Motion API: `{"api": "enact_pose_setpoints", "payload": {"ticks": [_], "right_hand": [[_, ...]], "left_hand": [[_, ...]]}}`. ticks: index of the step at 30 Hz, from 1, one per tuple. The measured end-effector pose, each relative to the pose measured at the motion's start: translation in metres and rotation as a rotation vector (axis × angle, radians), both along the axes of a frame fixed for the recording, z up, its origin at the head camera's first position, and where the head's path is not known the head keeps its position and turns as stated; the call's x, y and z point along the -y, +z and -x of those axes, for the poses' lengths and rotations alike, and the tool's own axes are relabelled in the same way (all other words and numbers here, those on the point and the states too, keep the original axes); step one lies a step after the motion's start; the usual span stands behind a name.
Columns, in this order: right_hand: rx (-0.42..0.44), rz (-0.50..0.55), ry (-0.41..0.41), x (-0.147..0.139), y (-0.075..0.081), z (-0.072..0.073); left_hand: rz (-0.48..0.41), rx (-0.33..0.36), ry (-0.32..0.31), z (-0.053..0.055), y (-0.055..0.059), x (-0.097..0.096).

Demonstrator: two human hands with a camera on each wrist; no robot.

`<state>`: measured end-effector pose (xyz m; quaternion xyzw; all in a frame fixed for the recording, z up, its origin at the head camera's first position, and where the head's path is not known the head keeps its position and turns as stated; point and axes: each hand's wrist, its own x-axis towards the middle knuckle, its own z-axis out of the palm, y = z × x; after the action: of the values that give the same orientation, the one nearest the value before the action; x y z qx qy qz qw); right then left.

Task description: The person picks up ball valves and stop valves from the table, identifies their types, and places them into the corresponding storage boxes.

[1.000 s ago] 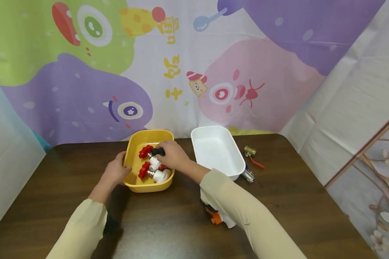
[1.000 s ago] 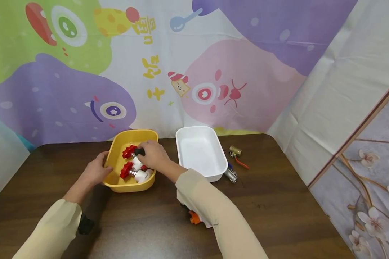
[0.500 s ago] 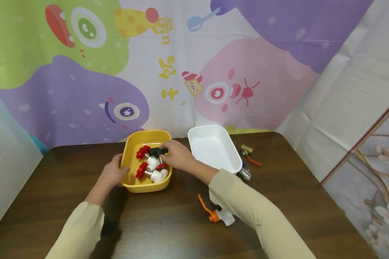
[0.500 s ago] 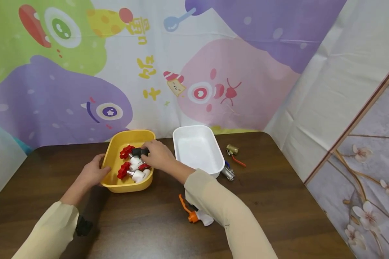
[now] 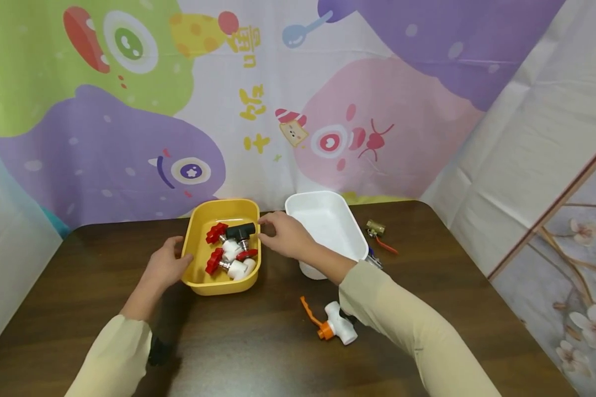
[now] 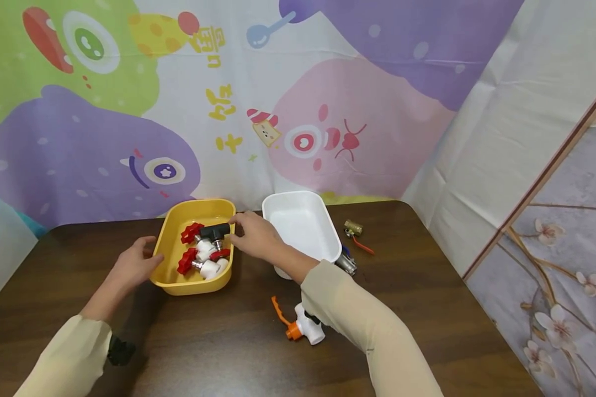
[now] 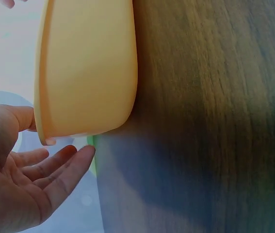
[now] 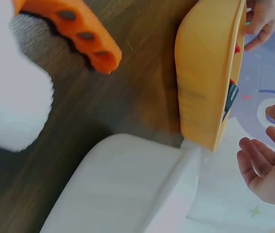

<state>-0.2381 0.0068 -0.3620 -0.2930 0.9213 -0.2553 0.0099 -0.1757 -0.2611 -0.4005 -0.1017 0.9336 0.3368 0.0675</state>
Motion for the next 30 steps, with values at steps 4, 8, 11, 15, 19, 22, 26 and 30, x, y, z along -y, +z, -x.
{"api": "enact_pose_setpoints", "payload": {"ticks": [4, 8, 11, 15, 19, 22, 26, 30], "right_hand": [[0.002, 0.025, -0.026, -0.011, 0.001, -0.001], [-0.012, 0.04, -0.048, -0.022, 0.001, -0.002], [-0.029, 0.041, -0.061, -0.03, 0.001, -0.002], [-0.048, 0.05, -0.07, -0.042, 0.004, -0.003], [-0.068, 0.073, -0.076, -0.057, 0.008, -0.003], [-0.08, 0.091, -0.088, -0.068, 0.011, -0.001], [-0.091, 0.094, -0.108, -0.083, 0.014, 0.0], [-0.089, 0.085, -0.129, -0.097, 0.016, 0.0]], "left_hand": [[0.012, -0.016, -0.001, -0.003, 0.003, -0.002], [0.028, -0.06, -0.005, -0.005, 0.005, -0.005], [0.036, -0.096, 0.006, -0.006, 0.007, -0.007], [0.032, -0.146, 0.034, -0.007, 0.011, -0.011], [-0.009, -0.201, 0.058, -0.008, 0.017, -0.017], [-0.049, -0.242, 0.075, -0.007, 0.022, -0.021], [-0.093, -0.263, 0.082, -0.006, 0.029, -0.03], [-0.128, -0.244, 0.073, -0.004, 0.034, -0.042]]}}
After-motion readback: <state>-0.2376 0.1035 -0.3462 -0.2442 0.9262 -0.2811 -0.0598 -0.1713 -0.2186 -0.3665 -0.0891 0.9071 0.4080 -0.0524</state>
